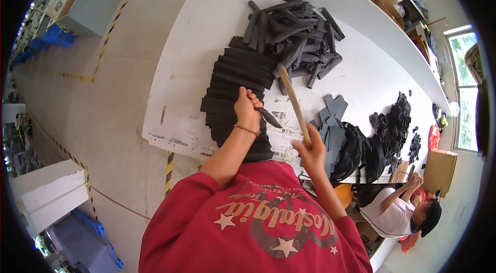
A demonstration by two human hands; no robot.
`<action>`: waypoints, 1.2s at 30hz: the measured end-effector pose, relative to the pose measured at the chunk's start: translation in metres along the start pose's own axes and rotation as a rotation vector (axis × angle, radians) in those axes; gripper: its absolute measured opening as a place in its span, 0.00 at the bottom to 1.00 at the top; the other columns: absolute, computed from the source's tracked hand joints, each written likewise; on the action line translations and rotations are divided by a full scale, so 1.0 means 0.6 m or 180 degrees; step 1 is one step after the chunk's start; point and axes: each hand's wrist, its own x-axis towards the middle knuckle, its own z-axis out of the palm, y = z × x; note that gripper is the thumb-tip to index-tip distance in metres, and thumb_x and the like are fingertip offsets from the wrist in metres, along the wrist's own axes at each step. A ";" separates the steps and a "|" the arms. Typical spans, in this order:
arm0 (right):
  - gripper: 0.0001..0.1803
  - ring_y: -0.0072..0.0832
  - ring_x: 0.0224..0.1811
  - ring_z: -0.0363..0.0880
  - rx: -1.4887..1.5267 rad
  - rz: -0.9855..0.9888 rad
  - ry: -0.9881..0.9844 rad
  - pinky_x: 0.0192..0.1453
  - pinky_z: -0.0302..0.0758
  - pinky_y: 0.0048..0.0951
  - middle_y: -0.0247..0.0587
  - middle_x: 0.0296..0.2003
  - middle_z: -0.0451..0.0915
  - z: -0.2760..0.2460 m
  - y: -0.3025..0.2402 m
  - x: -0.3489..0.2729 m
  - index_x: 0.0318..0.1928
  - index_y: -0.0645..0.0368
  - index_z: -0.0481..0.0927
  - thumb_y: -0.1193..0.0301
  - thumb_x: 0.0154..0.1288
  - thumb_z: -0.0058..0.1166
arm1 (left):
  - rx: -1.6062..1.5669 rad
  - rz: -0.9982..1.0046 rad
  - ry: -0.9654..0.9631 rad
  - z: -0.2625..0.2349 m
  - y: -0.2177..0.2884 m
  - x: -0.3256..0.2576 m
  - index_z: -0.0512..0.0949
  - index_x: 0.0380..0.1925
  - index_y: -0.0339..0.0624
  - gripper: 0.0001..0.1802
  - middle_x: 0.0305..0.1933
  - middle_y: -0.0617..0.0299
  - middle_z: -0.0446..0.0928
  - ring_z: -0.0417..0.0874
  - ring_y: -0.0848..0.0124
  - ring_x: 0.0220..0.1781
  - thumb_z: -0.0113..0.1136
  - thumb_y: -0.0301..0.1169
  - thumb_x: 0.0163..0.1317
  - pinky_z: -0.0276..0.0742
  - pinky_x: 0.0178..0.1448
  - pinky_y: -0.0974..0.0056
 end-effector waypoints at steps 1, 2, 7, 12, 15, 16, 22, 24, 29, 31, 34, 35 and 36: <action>0.27 0.12 0.23 0.60 0.0341 -0.0077 -0.0131 0.26 0.59 0.17 0.22 0.22 0.66 0.031 -0.004 0.030 0.56 0.60 0.74 0.71 0.56 0.66 | 0.0042 -0.0059 -0.0040 -0.001 -0.019 -0.006 0.69 0.22 0.47 0.17 0.16 0.70 0.64 0.59 0.79 0.14 0.54 0.42 0.68 0.58 0.18 0.72; 0.19 0.11 0.24 0.61 0.0107 -0.0105 -0.0308 0.26 0.58 0.16 0.21 0.22 0.67 0.050 -0.014 0.053 0.50 0.61 0.77 0.72 0.58 0.65 | 0.0047 -0.0151 -0.0188 -0.007 -0.029 -0.009 0.70 0.23 0.46 0.17 0.17 0.68 0.66 0.63 0.77 0.15 0.55 0.43 0.67 0.60 0.20 0.72; 0.10 0.09 0.19 0.60 0.1302 0.0421 -0.0251 0.22 0.57 0.16 0.20 0.19 0.70 0.052 0.017 0.116 0.35 0.61 0.83 0.65 0.64 0.59 | 0.2300 0.0485 -0.1211 0.031 0.033 -0.054 0.75 0.49 0.36 0.23 0.45 0.54 0.78 0.80 0.67 0.45 0.63 0.42 0.61 0.76 0.43 0.68; 0.15 0.13 0.22 0.61 0.0181 -0.0440 -0.0193 0.23 0.60 0.23 0.28 0.16 0.70 0.041 -0.026 0.169 0.32 0.65 0.81 0.63 0.65 0.58 | 0.3946 -0.0044 -0.3314 0.026 0.024 -0.089 0.73 0.50 0.32 0.23 0.37 0.55 0.78 0.80 0.73 0.33 0.59 0.40 0.64 0.77 0.41 0.70; 0.13 0.15 0.22 0.62 0.0024 -0.0956 0.0518 0.25 0.62 0.24 0.34 0.16 0.68 0.051 -0.070 0.205 0.31 0.64 0.79 0.65 0.66 0.56 | 0.3417 -0.0368 -0.3109 0.010 -0.002 -0.101 0.73 0.35 0.35 0.18 0.18 0.63 0.72 0.76 0.74 0.18 0.43 0.40 0.72 0.76 0.28 0.68; 0.14 0.15 0.22 0.62 0.0145 -0.0555 0.0594 0.24 0.61 0.24 0.33 0.16 0.68 0.044 -0.081 0.223 0.30 0.64 0.79 0.65 0.67 0.55 | 0.3406 -0.0045 -0.3063 0.009 -0.002 -0.107 0.71 0.32 0.36 0.17 0.19 0.63 0.72 0.77 0.74 0.19 0.42 0.40 0.72 0.75 0.26 0.69; 0.18 0.16 0.21 0.60 0.0226 -0.1257 0.1350 0.25 0.58 0.21 0.29 0.16 0.65 0.045 -0.137 0.317 0.27 0.62 0.78 0.61 0.70 0.49 | 0.3233 0.0438 -0.2734 0.006 0.015 -0.153 0.68 0.36 0.39 0.12 0.29 0.57 0.78 0.79 0.74 0.21 0.39 0.36 0.72 0.72 0.22 0.72; 0.20 0.18 0.20 0.64 0.1019 -0.0728 0.1595 0.25 0.62 0.25 0.29 0.15 0.67 -0.008 -0.177 0.379 0.28 0.62 0.78 0.59 0.69 0.49 | 0.3938 0.0253 -0.2557 -0.107 0.014 -0.122 0.67 0.35 0.40 0.12 0.30 0.58 0.78 0.79 0.72 0.22 0.43 0.37 0.71 0.73 0.24 0.70; 0.23 0.13 0.15 0.60 0.0397 -0.1148 0.1383 0.17 0.55 0.19 0.26 0.17 0.65 -0.062 -0.159 0.447 0.45 0.64 0.75 0.54 0.71 0.47 | 0.6828 0.2864 -0.2076 -0.173 0.019 -0.092 0.72 0.33 0.43 0.17 0.38 0.58 0.71 0.79 0.61 0.39 0.69 0.34 0.47 0.78 0.39 0.61; 0.24 0.18 0.24 0.64 0.0354 -0.0717 0.0945 0.29 0.64 0.22 0.32 0.22 0.69 -0.051 -0.111 0.414 0.54 0.63 0.72 0.54 0.72 0.41 | 0.6841 0.3114 -0.2136 -0.193 0.020 -0.058 0.74 0.29 0.43 0.14 0.35 0.60 0.72 0.79 0.62 0.38 0.69 0.34 0.47 0.78 0.40 0.60; 0.15 0.25 0.26 0.68 -0.0283 -0.0996 0.0296 0.33 0.67 0.26 0.36 0.25 0.71 -0.061 -0.024 0.308 0.52 0.59 0.73 0.65 0.74 0.40 | 0.6489 0.3135 -0.2218 -0.197 0.028 -0.048 0.76 0.26 0.42 0.11 0.32 0.62 0.73 0.78 0.64 0.39 0.69 0.32 0.47 0.77 0.39 0.61; 0.13 0.23 0.26 0.69 -0.0801 -0.0865 0.0067 0.32 0.67 0.26 0.36 0.24 0.70 -0.080 -0.002 0.271 0.51 0.58 0.74 0.67 0.73 0.42 | 0.6489 0.3122 -0.2237 -0.191 0.034 -0.050 0.76 0.26 0.42 0.11 0.32 0.62 0.73 0.78 0.64 0.39 0.69 0.32 0.47 0.77 0.39 0.61; 0.11 0.21 0.26 0.70 -0.1309 -0.0723 -0.0161 0.31 0.68 0.26 0.36 0.23 0.69 -0.101 0.017 0.234 0.49 0.58 0.75 0.69 0.72 0.44 | 0.6275 0.2757 -0.2187 -0.177 0.044 -0.058 0.77 0.25 0.42 0.09 0.31 0.62 0.73 0.78 0.64 0.38 0.68 0.31 0.47 0.76 0.39 0.61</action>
